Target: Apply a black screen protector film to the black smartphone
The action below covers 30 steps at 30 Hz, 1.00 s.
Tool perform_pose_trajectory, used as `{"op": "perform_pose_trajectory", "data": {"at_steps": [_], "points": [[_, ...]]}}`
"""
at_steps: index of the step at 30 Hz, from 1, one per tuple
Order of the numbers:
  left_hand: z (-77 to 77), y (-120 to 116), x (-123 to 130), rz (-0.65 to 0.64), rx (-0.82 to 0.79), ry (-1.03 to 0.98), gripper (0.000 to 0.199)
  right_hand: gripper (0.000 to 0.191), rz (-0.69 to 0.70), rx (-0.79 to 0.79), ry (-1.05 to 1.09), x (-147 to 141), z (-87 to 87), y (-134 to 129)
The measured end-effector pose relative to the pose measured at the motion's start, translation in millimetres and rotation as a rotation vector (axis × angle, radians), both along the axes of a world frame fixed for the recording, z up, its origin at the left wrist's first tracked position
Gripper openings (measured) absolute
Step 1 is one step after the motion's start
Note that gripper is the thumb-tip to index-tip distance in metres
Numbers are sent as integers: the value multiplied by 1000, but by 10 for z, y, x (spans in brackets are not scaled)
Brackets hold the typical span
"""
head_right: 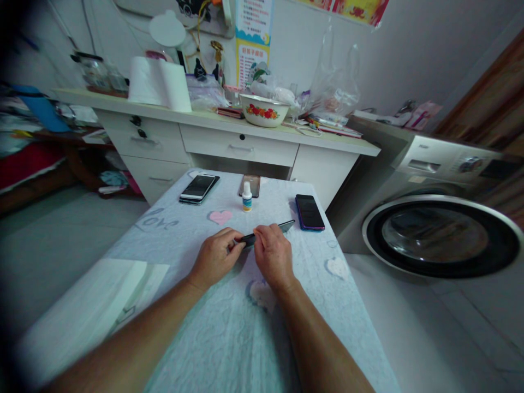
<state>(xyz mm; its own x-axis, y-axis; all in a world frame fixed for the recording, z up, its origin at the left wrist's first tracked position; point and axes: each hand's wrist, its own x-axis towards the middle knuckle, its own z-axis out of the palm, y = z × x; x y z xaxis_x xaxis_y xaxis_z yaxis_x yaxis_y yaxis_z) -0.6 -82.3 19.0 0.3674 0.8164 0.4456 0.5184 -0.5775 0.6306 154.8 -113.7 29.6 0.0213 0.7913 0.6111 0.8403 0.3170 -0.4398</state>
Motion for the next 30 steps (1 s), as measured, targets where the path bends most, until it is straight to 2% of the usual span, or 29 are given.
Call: {"op": "perform_pose_trajectory", "data": {"at_steps": [19,30], "points": [[-39,20,-7,6,16,-8,8,15,-75,33,10,81,-18,26],[-34,24,4,9,-1,-15,9,18,-13,2,-17,-65,-16,-22]]}}
